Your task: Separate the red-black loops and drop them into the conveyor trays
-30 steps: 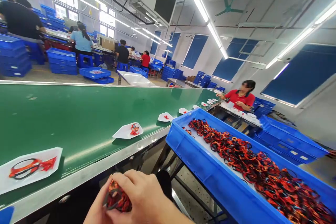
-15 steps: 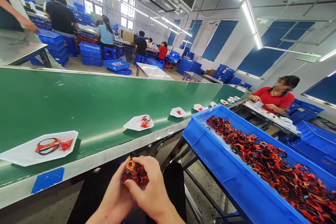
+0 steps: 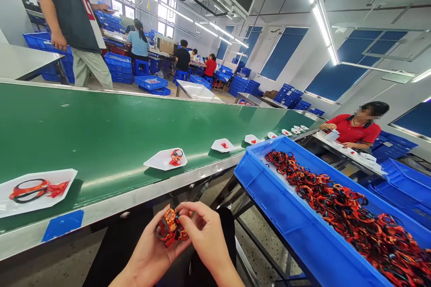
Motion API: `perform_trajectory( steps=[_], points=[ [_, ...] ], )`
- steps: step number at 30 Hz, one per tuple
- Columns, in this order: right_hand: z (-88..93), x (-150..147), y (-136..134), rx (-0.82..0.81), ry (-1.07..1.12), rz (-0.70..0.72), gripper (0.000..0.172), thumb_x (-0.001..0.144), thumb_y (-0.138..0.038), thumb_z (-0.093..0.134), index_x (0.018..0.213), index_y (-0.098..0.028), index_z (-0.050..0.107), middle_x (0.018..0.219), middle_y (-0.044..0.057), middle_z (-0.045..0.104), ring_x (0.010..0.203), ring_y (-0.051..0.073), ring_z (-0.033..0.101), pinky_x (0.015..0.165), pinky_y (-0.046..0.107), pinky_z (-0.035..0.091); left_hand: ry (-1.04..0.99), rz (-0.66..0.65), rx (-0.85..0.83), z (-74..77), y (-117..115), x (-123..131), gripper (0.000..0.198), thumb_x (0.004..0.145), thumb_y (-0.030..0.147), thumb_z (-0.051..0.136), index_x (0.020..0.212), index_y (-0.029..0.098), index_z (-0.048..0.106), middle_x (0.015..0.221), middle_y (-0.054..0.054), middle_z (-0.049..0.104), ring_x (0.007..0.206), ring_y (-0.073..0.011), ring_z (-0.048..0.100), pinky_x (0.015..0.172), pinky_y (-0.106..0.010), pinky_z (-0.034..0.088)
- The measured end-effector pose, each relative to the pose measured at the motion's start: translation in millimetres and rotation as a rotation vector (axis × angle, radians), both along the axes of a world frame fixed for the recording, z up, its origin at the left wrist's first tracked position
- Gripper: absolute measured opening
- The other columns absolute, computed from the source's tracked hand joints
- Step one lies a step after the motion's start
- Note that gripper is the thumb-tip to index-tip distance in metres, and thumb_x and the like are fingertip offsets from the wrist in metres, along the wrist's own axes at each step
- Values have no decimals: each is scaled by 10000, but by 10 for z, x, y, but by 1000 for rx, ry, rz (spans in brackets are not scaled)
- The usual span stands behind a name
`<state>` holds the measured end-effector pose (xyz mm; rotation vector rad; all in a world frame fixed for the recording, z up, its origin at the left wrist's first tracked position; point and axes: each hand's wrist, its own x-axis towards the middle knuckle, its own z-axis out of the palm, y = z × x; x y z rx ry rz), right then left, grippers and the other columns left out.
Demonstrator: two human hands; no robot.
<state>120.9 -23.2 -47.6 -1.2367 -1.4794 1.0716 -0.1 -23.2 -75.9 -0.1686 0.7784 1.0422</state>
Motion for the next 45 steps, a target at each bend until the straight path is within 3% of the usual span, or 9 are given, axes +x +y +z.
perform_trajectory(
  steps=[6,17,27,30,32,35,40,42,45],
  points=[
    [23,19,-7,16,64,-8,170,796,-203,598,906,-209,727,854,35,682,748,154,619,626,224,481,-14,2,27,20,24,-25,220,700,187,664,909,120,646,820,-95,716,772,-257,674,781,-488,539],
    [-197,74,103,-433,919,-186,245,674,-235,774,898,-156,716,743,14,657,554,42,524,474,112,432,-8,28,50,11,29,-46,360,686,179,686,1036,125,623,1001,-122,709,994,-348,616,887,-572,483],
    [-324,73,139,-535,1083,-120,171,689,-185,759,849,-146,714,744,15,641,536,26,505,474,83,442,-7,102,84,89,41,-88,485,711,142,615,1189,96,543,1122,-201,647,1068,-377,567,869,-577,490],
    [-311,93,216,-493,960,-125,153,690,-229,749,826,-168,713,746,11,634,542,34,503,487,104,444,-38,113,82,120,43,-118,506,726,137,575,1225,78,510,1164,-234,612,1093,-370,552,862,-555,500],
    [-229,138,387,-303,648,-150,203,756,-298,670,912,-172,704,749,22,636,539,55,508,490,146,451,-52,123,80,146,51,-145,511,736,142,549,1239,70,495,1189,-244,593,1099,-366,549,855,-547,506],
    [-7,252,849,33,158,-199,306,829,-347,535,1012,-145,675,763,48,653,551,97,523,508,214,461,-78,141,78,181,67,-195,522,745,151,527,1261,85,478,1217,-236,577,1107,-361,545,854,-547,507],
    [359,388,1572,222,-95,-234,212,777,-268,560,895,-150,691,879,67,658,704,152,559,640,270,470,-113,188,92,246,73,-294,537,741,140,529,1273,96,467,1233,-222,570,1117,-356,539,865,-550,502],
    [430,348,1577,270,-167,-214,182,764,-232,573,879,-156,691,966,77,644,744,152,559,697,279,459,-109,201,70,281,66,-326,521,750,136,512,1267,90,472,1231,-220,573,1116,-352,541,873,-562,494],
    [437,191,1229,301,-240,-150,177,796,-234,556,906,-184,685,971,56,643,713,136,552,661,257,446,-97,214,55,303,63,-344,499,749,128,510,1244,73,492,1215,-228,582,1114,-349,545,886,-578,478]
  ],
)
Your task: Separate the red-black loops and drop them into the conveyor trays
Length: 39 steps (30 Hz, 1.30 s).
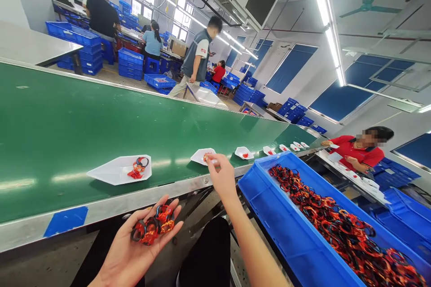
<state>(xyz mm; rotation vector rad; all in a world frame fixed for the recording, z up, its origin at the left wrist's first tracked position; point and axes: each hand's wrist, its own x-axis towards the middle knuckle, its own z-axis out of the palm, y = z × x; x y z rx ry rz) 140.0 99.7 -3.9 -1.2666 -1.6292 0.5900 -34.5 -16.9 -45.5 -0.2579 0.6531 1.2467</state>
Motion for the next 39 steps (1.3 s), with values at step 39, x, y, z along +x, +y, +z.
perform_trajectory(
  steps=[39],
  points=[
    [-548,-153,-888,-819,1195,214,228,788,-370,651,842,-153,609,650,-55,463,404,-1,249,325,101,177,54,-23,51,-106,-23,63,499,713,134,558,1207,70,523,1213,-198,598,1127,-322,541,924,-563,465]
  ],
)
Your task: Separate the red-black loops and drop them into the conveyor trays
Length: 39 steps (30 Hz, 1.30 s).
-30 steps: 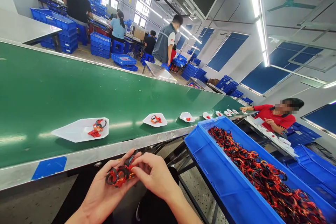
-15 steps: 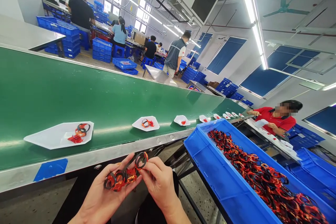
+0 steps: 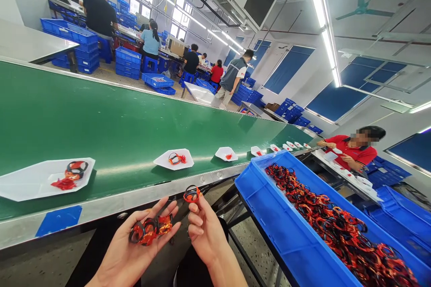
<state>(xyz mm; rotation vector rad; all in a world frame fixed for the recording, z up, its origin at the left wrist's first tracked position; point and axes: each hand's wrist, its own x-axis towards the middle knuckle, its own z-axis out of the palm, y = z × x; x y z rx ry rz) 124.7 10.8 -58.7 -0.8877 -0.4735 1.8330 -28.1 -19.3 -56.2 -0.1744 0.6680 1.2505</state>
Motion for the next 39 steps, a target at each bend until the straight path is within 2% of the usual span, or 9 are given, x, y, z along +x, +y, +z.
perform_trajectory(
  steps=[4,8,15,22,26,31,33,35,39],
  points=[
    [-14,49,25,-144,246,-18,256,704,-279,745,837,-117,599,637,-69,440,413,-16,261,326,78,191,-9,3,5,-19,0,0,509,709,131,557,1213,73,515,1228,-198,587,1130,-325,539,920,-570,467],
    [-53,46,10,-123,161,-12,275,691,-324,737,821,-127,594,633,-72,419,417,-10,238,336,87,187,-19,11,4,-18,-3,-4,514,708,128,552,1217,69,510,1234,-202,581,1126,-330,540,909,-572,474],
    [200,238,603,520,-1128,-171,350,847,-458,441,864,-167,634,668,-2,538,487,91,411,446,209,345,-9,47,-20,76,12,-22,492,713,112,540,1203,66,522,1222,-190,593,1105,-334,555,896,-570,485],
    [619,629,1399,618,-1485,-236,113,711,-266,620,640,-196,672,683,43,624,737,204,542,699,298,384,-12,105,-69,224,-25,-80,483,711,97,509,1190,43,529,1197,-210,602,1083,-346,567,866,-582,496],
    [589,435,1000,696,-1517,-139,186,801,-295,540,818,-214,707,792,42,667,715,175,559,683,274,402,-36,119,-47,170,-11,-91,498,706,98,534,1201,42,517,1204,-199,601,1096,-350,557,884,-594,481],
    [384,4,96,931,-1315,378,265,792,-260,596,1050,-288,652,736,-45,635,547,88,501,545,188,389,-8,61,7,16,27,-50,485,716,129,544,1196,62,537,1213,-196,597,1120,-330,544,871,-492,517],
    [301,-67,-82,985,-1260,436,227,791,-242,609,1011,-266,657,769,-33,621,571,84,487,557,195,375,-14,16,24,-12,27,-33,491,719,142,546,1204,63,537,1216,-212,589,1132,-321,536,864,-436,525],
    [236,-51,-127,890,-1179,349,106,817,-267,591,876,-214,661,715,-25,585,568,81,463,538,197,350,-32,2,30,-13,19,-20,519,715,145,551,1227,67,517,1221,-222,582,1137,-338,529,878,-471,511],
    [167,96,-81,552,-741,318,215,850,-379,556,791,-174,582,555,-64,457,419,43,325,404,173,251,-53,-6,9,38,-11,-1,537,718,150,537,1248,75,494,1217,-230,581,1118,-368,536,884,-565,482]
  ],
)
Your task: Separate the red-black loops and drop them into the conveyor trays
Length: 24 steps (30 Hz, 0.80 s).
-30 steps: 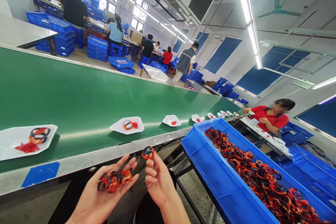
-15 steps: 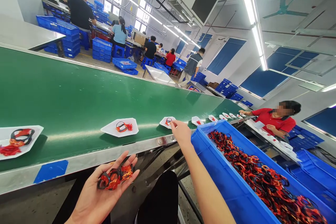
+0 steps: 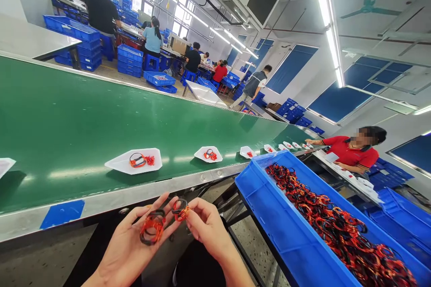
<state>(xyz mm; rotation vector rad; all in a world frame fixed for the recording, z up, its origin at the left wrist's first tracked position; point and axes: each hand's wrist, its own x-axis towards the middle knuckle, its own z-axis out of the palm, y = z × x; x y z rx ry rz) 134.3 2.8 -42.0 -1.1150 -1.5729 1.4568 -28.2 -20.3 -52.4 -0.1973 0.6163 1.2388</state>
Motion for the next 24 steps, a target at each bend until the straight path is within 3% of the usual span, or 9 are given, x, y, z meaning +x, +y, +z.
perform_trajectory(
  steps=[4,12,17,24],
  points=[
    [-49,65,-39,-139,236,14,254,835,-410,587,799,-160,561,531,-72,448,366,21,275,353,168,169,13,-23,-26,58,-26,23,515,724,143,520,1235,73,508,1193,-226,599,1098,-348,556,867,-522,508],
    [-154,-25,-113,-342,499,-61,272,807,-396,629,739,-159,515,544,-65,460,358,9,254,343,158,122,134,-24,-108,178,-69,69,460,718,136,527,1173,83,561,1120,-201,648,1036,-319,601,808,-451,550],
    [-235,-45,-114,-528,685,-143,209,804,-337,629,815,-138,565,586,-62,446,390,3,234,349,129,122,45,-21,-79,114,-66,55,495,710,132,547,1200,66,535,1167,-234,611,1076,-345,570,847,-481,530],
    [-336,-60,-102,-763,819,-217,249,734,-332,701,799,-125,578,586,-73,419,388,-8,242,345,114,130,31,-36,-63,11,-36,27,514,701,118,562,1212,70,528,1184,-239,592,1119,-370,529,835,-462,538]
  ],
)
